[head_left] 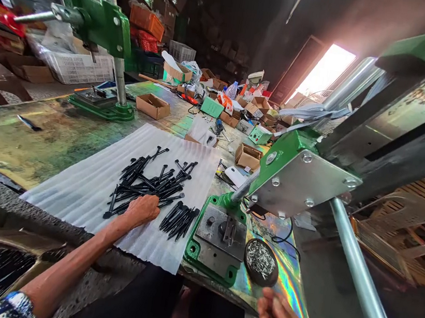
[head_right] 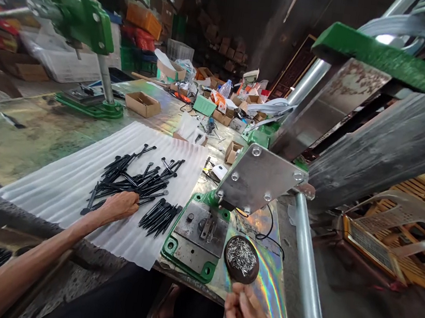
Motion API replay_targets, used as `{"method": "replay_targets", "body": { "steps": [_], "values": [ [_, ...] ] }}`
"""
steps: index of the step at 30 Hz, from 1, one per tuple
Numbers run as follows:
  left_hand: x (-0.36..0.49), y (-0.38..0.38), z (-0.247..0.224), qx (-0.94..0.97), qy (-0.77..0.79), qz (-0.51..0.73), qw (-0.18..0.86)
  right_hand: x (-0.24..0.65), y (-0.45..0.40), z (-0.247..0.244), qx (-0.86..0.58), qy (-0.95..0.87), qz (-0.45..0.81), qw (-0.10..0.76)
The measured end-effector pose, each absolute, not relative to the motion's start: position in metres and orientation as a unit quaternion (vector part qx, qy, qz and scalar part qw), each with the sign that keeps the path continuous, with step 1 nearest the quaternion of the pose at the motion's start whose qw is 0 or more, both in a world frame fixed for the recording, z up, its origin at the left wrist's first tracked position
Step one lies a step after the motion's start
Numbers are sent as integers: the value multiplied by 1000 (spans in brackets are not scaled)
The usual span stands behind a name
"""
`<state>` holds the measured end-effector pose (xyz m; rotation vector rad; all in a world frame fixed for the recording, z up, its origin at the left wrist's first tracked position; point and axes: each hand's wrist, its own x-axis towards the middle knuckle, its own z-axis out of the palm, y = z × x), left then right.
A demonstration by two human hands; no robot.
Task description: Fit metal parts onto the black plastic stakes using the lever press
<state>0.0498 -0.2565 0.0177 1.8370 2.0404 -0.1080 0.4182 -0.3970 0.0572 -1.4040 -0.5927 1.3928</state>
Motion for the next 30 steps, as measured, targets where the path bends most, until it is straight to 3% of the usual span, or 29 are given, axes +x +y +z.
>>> {"method": "replay_targets", "body": {
  "steps": [4,8,14,23,30],
  "values": [
    [47,-263,13,656,726,-32,204,425,-396,15,-643,-293,503,498],
    [42,-277,7,652,728,12,212,432,-383,-8,-722,-433,316,438],
    [43,-295,4,583,742,202,263,443,-349,-26,-770,-508,128,363],
    [63,-318,20,361,627,483,492,447,-333,-24,-795,-583,40,162],
    [80,-342,40,207,554,487,643,450,-318,-18,-778,-625,18,59]
  ]
}}
